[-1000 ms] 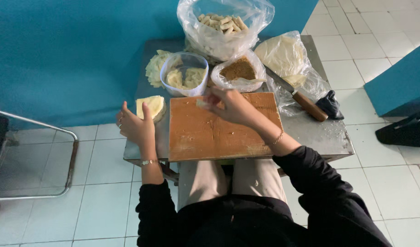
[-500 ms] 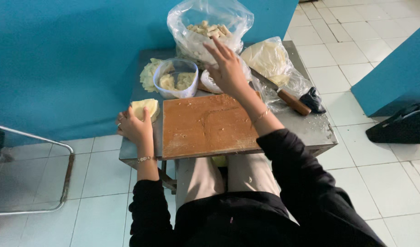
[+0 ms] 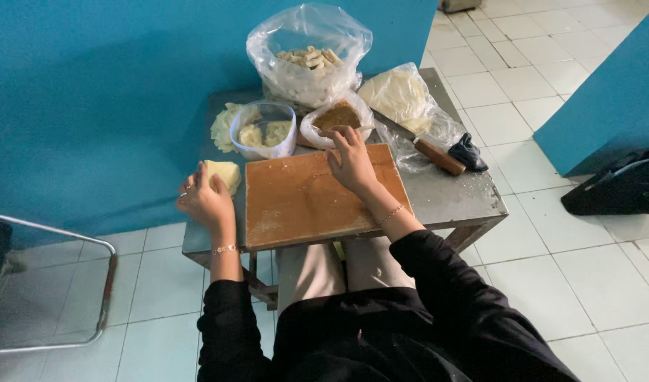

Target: The person sits on the floor with a wooden board on their lap, places a triangular dough wrapper on the board, spoons brown filling from a plastic-lined bowl onto it, and folds and pinches the wrapper closed, repeating this cycle for multiple wrappers and setting finished pieces aside.

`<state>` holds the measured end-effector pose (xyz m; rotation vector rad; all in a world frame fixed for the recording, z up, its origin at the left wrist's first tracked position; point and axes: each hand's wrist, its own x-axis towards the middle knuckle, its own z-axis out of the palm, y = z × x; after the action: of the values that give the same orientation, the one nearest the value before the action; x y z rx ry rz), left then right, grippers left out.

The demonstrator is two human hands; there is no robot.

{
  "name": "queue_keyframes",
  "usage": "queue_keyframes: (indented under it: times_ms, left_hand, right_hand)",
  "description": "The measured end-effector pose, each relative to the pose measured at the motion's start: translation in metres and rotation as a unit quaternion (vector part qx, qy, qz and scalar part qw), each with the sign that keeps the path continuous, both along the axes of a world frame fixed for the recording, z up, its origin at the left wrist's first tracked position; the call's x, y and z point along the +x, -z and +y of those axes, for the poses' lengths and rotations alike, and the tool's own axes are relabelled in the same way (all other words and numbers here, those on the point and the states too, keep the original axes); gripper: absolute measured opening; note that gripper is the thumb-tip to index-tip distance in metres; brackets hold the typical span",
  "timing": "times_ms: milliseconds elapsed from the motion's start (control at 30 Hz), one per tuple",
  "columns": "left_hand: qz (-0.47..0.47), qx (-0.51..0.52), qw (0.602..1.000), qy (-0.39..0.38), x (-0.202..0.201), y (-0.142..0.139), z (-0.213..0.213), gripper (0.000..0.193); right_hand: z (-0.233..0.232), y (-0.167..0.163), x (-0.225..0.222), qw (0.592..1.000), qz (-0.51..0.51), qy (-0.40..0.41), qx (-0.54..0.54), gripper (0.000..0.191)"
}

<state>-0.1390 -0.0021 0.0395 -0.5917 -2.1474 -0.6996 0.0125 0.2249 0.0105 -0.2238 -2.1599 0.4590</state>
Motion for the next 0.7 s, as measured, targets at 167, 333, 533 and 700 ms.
queue_keyframes:
  times_ms: [167,333,533,700]
  left_hand:
    - [0.04,0.044,0.998,0.009,0.002,-0.004,0.001,0.038]
    - [0.024,0.048,0.994,0.094,-0.002,0.0,0.003,0.033]
    - [0.018,0.099,0.979,0.18,0.0,0.004,0.004,0.031]
    - [0.031,0.197,0.955,0.221,0.011,-0.003,0.006,0.023]
  right_hand:
    - [0.004,0.001,-0.003,1.0,-0.001,0.009,-0.026,0.042]
    - [0.006,0.004,-0.002,1.0,0.009,-0.005,-0.017,0.042]
    - [0.009,0.006,-0.003,0.994,0.02,-0.023,-0.108,0.033]
    - [0.011,0.007,-0.004,0.992,0.038,-0.027,-0.119,0.025]
